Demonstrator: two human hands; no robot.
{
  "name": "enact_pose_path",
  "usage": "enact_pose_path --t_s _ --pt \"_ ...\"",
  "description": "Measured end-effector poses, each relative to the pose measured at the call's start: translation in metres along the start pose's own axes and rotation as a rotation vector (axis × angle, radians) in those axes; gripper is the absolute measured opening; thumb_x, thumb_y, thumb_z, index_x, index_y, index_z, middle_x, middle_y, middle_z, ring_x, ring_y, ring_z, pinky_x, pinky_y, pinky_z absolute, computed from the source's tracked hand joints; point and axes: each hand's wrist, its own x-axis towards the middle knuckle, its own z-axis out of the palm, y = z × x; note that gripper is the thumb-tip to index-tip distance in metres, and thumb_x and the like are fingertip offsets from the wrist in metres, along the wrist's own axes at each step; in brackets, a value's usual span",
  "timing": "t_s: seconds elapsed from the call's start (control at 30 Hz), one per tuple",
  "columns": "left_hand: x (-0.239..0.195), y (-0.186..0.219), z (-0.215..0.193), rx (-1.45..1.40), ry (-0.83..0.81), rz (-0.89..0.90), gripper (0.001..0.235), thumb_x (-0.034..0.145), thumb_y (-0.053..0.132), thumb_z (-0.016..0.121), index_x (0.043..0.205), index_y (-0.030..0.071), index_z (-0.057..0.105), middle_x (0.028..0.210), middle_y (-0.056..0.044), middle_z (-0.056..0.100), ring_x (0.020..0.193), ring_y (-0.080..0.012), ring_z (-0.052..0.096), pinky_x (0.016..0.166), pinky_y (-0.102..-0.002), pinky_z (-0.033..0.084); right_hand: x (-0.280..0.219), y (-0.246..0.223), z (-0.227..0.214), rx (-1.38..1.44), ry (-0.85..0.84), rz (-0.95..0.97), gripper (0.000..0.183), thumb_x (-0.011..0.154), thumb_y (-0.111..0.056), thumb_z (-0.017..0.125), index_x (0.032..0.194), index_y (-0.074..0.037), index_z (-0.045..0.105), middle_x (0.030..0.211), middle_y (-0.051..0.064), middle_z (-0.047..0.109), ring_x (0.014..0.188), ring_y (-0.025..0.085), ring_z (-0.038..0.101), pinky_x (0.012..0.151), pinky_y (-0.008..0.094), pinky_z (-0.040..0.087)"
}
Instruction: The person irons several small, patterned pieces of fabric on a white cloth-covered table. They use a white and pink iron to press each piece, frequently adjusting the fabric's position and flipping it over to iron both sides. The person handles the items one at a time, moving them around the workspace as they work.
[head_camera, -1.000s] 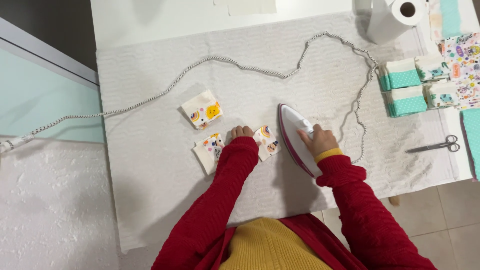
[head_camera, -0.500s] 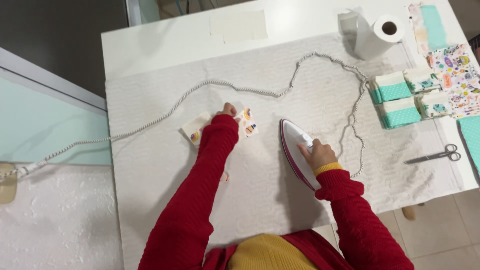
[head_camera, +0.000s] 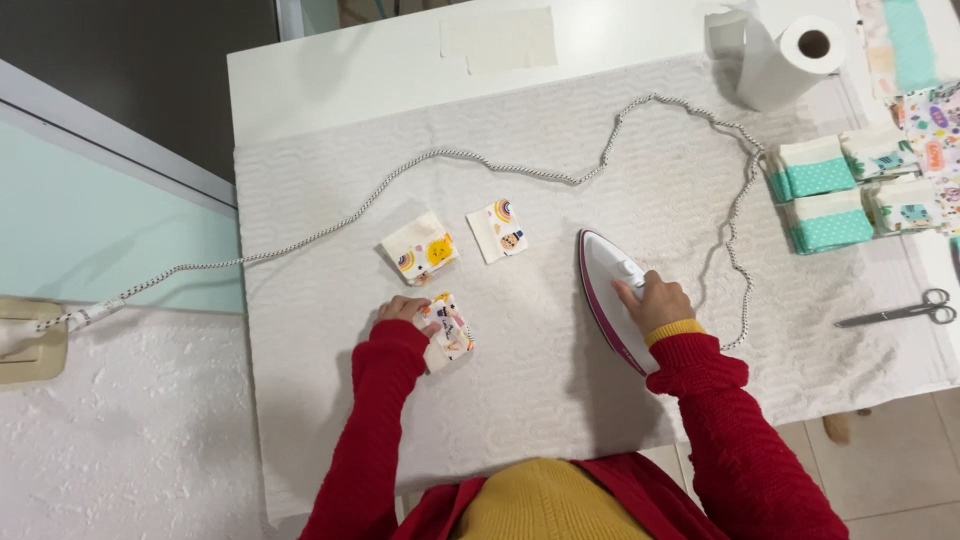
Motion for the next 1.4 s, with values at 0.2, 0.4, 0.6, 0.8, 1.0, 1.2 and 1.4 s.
enact_pose_path --t_s 0.2,0.4,0.6,0.8,1.0,1.2,1.4 --pt "0.011 -0.053 0.062 -0.110 0.376 0.273 0.030 0.073 0.018 0.082 0.102 0.019 0.074 0.100 -0.005 0.068 0.099 -0.0299 0.063 0.091 -0.043 0.051 0.021 0.026 0.037 0.051 0.094 0.019 0.071 0.090 -0.066 0.059 0.113 0.000 0.065 0.099 0.029 0.071 0.093 0.045 0.069 0.084 0.055 0.056" --pt "0.002 -0.062 0.062 -0.036 0.451 0.288 0.026 0.083 0.021 0.080 0.109 0.022 0.080 0.099 -0.005 0.069 0.091 -0.0255 0.066 0.083 -0.040 0.055 0.004 -0.002 0.010 0.068 -0.013 0.077 0.069 0.095 -0.064 0.052 0.119 0.001 0.061 0.097 0.024 0.071 0.081 0.036 0.074 0.068 0.047 0.063" --pt "-0.010 -0.037 0.041 0.110 0.473 0.278 0.021 0.088 0.021 0.077 0.108 0.022 0.080 0.123 -0.003 0.072 0.111 -0.0245 0.065 0.097 -0.036 0.054 -0.006 -0.015 -0.006 0.049 -0.069 0.069 0.064 0.098 -0.062 0.051 0.109 0.001 0.063 0.079 0.016 0.071 0.066 0.027 0.073 0.056 0.040 0.063" --pt "-0.022 -0.019 0.021 -0.139 0.309 0.183 0.024 0.082 0.020 0.080 0.105 0.014 0.076 0.106 -0.001 0.076 0.112 -0.0203 0.067 0.098 -0.036 0.055 -0.003 -0.014 -0.004 0.059 -0.086 0.056 0.064 0.098 -0.062 0.051 0.107 0.000 0.063 0.078 0.015 0.072 0.064 0.025 0.072 0.056 0.039 0.061" --pt "-0.018 -0.045 0.047 -0.406 0.112 -0.031 0.029 0.091 0.025 0.076 0.116 0.013 0.069 0.100 -0.007 0.080 0.101 -0.0165 0.076 0.088 -0.032 0.058 0.004 -0.008 0.009 0.073 -0.075 0.036 0.062 0.098 -0.060 0.053 0.107 0.000 0.063 0.076 0.015 0.072 0.060 0.023 0.070 0.051 0.038 0.059" --pt "-0.034 0.075 0.007 -0.814 -0.177 -0.028 0.026 0.085 0.014 0.075 0.111 0.012 0.074 0.097 -0.007 0.080 0.084 -0.0153 0.075 0.075 -0.032 0.062 -0.003 -0.014 -0.004 0.064 -0.125 0.054 0.062 0.099 -0.060 0.052 0.108 0.001 0.063 0.079 0.016 0.074 0.064 0.025 0.073 0.056 0.038 0.061" --pt "-0.009 0.120 0.085 -0.906 -0.231 0.243 0.021 0.088 0.012 0.074 0.109 0.008 0.074 0.096 -0.005 0.079 0.091 -0.0143 0.074 0.083 -0.030 0.058 0.023 0.017 0.046 0.105 0.158 -0.048 0.066 0.088 -0.061 0.062 0.108 0.002 0.065 0.087 0.028 0.071 0.078 0.043 0.070 0.069 0.051 0.058"
